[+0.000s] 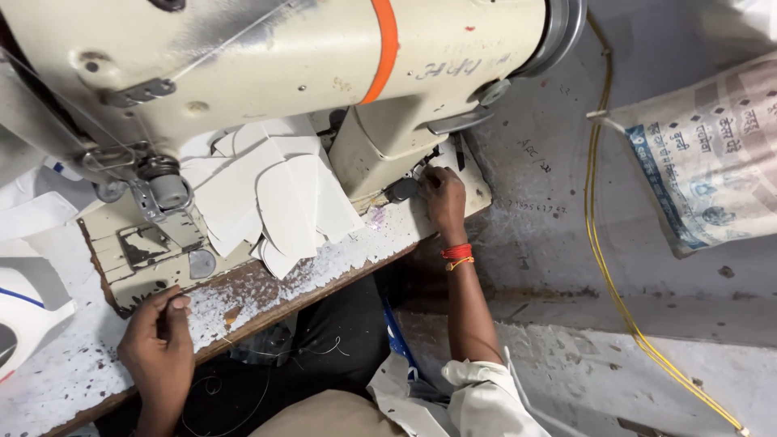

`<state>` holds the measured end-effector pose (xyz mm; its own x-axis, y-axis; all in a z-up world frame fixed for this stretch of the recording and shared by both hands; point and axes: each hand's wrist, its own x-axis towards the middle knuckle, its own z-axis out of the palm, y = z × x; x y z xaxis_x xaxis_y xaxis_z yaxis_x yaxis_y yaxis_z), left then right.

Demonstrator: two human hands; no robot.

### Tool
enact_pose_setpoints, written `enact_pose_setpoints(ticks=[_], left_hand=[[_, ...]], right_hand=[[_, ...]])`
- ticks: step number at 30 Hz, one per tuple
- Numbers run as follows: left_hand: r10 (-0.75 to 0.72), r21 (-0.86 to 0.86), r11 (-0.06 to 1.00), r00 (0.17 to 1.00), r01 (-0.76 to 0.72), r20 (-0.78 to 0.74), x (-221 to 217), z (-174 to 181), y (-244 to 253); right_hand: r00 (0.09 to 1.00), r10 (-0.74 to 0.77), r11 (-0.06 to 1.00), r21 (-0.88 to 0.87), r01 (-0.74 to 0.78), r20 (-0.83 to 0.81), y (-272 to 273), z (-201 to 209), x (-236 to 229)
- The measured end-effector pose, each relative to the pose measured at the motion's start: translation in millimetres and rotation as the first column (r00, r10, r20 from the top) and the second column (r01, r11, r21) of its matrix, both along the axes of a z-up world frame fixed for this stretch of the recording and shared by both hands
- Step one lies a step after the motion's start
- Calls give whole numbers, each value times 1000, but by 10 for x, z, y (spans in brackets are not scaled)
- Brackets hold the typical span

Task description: The person uses a sewing machine to stitch white shoe parts with orange and blue accents. They repeatedly pick up shoe parts, align them under the needle, and operate the machine to sew them. The person also handles small white fabric pieces, placing them under the needle for stitching.

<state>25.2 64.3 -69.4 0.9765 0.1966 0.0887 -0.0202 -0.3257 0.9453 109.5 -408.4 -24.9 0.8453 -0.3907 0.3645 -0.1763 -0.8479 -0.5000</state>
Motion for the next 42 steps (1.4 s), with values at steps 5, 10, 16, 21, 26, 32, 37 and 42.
enact_pose_setpoints(ticks=[5,10,16,21,26,32,37,42], left_hand=[[28,174,984,995,-46,101,-15,-7,-28],[61,72,996,998,-59,-27,-1,77,-44],[-43,-266,963,999,51,33,-132,-123,-177],[-331,-313,888,941,337,72,-110,856,-566],[-396,-423,805,907,417,141,-124,1053,-579],[-388,-322,851,910,415,148,-194,1063,-425],[-410,-470,782,906,410,106,-231,990,-386],[-437,-616,648,881,448,182,-235,1005,-408]], right_hand=[[994,97,991,-89,-102,-56,-27,-116,60],[993,110,955,-280,-94,42,21,-85,-110],[983,131,746,641,-183,127,1107,526,-809],[865,472,622,632,-463,169,1875,838,-1035],[788,596,588,584,-560,154,2214,1056,-1030],[672,730,555,466,-690,127,2284,1055,-990],[685,715,504,575,-644,141,2350,994,-1021],[761,619,394,760,-516,195,2477,870,-1105]])
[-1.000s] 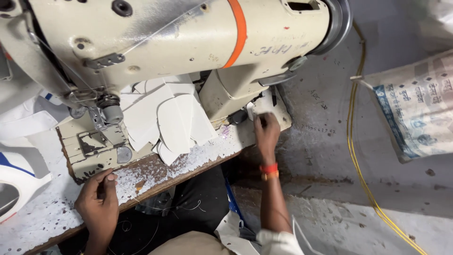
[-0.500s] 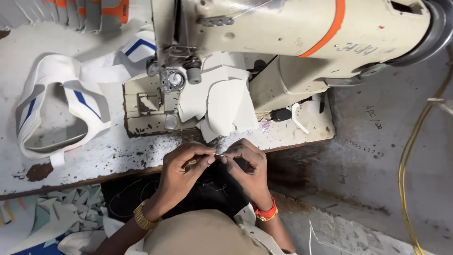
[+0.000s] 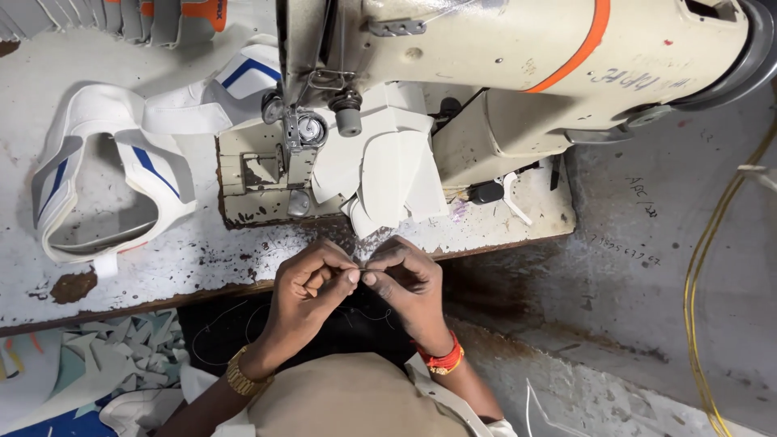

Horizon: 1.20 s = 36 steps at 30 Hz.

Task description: The person uses a sewing machine to stitch white shoe parts with orange and blue accents. They repeatedly pick up shoe parts, align them under the needle, and operate the machine to sew them. The person also handles small white fabric pieces, placing them under the needle for stitching.

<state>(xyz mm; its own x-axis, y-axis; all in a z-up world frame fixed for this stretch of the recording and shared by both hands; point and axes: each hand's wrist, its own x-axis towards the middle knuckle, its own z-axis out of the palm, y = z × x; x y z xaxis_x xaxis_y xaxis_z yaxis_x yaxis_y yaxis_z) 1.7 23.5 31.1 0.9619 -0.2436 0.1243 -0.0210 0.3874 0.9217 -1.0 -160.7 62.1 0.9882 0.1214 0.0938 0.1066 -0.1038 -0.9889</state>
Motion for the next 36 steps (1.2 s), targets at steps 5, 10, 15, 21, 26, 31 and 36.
enact_pose_setpoints(ticks=[5,10,15,21,26,31,36], left_hand=[[-2,-31,1000,999,1,-35,-23,-75,5],[157,-25,987,981,-160,-110,37,-286,132],[352,199,922,934,-333,-66,133,-583,406],[472,448,770,878,-455,80,231,-740,690],[468,542,670,855,-507,222,324,-837,754],[438,586,644,865,-492,245,289,-887,695],[419,632,615,874,-472,246,300,-811,683]], right_hand=[[995,-23,949,310,52,-97,71,-150,-6],[988,2,800,593,90,-152,62,-117,60],[981,-51,803,576,151,-186,124,1,113],[982,-39,809,570,141,-187,128,-19,136],[976,-44,816,555,158,-214,162,17,181],[985,-44,816,563,133,-168,214,34,245],[990,-37,870,484,98,-133,337,73,390]])
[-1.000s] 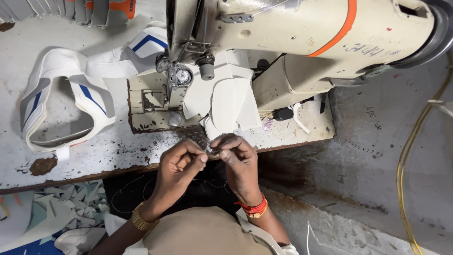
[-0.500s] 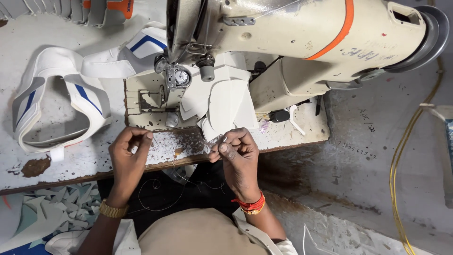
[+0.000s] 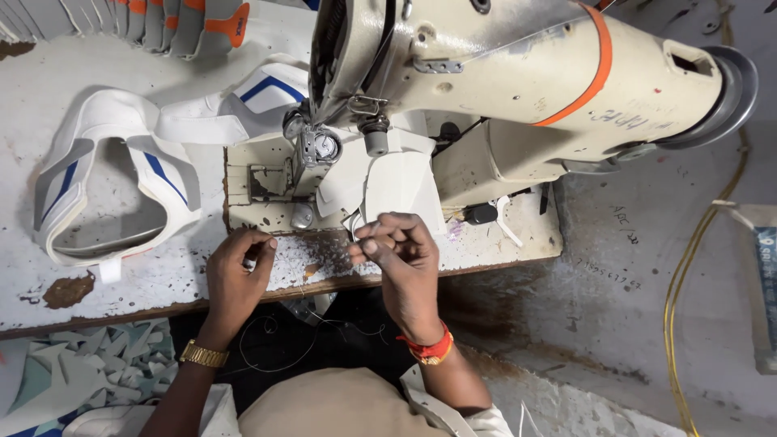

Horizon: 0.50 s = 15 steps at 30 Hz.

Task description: The person uses a sewing machine to stitch white shoe parts with orange and blue accents. They repeatedly pick up shoe parts, align them under the needle, and operate the machine to sew them. The person also handles small white fabric pieces, placing them under the needle for stitching.

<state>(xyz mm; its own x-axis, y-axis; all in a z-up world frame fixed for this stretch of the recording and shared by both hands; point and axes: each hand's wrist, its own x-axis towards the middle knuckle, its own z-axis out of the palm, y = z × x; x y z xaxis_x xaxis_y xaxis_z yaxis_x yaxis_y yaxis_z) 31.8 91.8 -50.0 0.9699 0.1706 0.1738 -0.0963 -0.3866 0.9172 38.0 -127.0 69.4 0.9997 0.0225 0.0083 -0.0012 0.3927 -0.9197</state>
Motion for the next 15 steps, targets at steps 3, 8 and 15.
enact_pose_setpoints(ticks=[3,8,15], left_hand=[[-7,46,999,999,5,50,-8,38,-17],[-45,98,995,994,35,101,-21,-6,-11],[-24,107,994,996,15,81,-20,69,-28]], right_hand=[[997,10,993,-121,-1,77,87,-61,163],[969,-17,966,-246,80,248,371,-16,561],[837,11,631,-653,418,547,555,-180,939]])
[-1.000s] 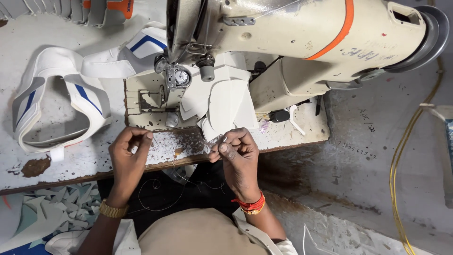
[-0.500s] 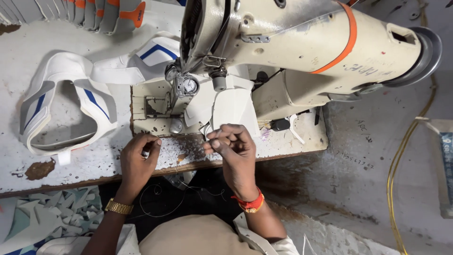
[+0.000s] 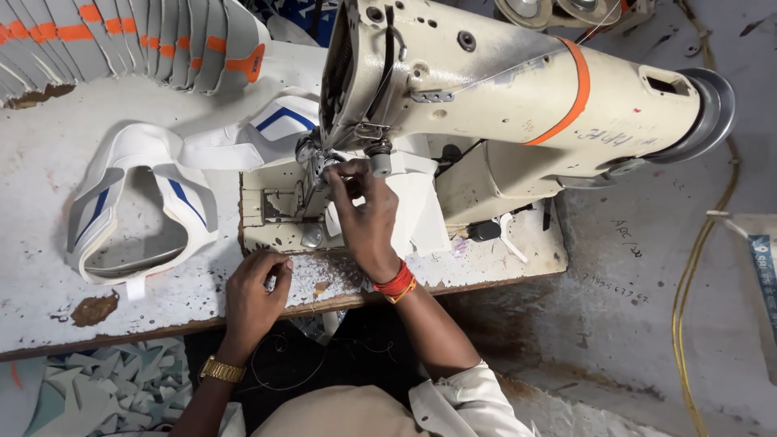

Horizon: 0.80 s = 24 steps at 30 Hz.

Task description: The person uses a sewing machine to stitch white shoe parts with orange and blue accents. They repeatedly pick up shoe parts, align them under the needle, and operate the machine to sew them. The person also handles small white fabric pieces, placing them under the needle for stitching.

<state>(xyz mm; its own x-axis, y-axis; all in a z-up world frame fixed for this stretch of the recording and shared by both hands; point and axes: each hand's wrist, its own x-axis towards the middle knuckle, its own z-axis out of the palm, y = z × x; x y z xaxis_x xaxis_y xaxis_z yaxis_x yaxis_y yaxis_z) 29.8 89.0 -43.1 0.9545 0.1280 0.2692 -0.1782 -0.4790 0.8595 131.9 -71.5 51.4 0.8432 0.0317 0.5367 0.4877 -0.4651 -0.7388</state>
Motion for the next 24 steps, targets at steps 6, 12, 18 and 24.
enact_pose_setpoints(ticks=[6,12,18,24], left_hand=[[-4,3,1000,1000,4,-21,-3,-12,0],[13,28,1000,1000,-12,-16,-5,-6,1],[11,20,1000,998,-10,-65,11,21,1],[7,31,999,999,-6,-31,8,-33,-1]], right_hand=[[982,-34,975,-209,74,187,30,69,62],[981,-24,936,-339,90,195,0,82,72],[978,-5,957,-283,64,207,38,147,73],[982,12,964,-262,39,190,19,108,73]])
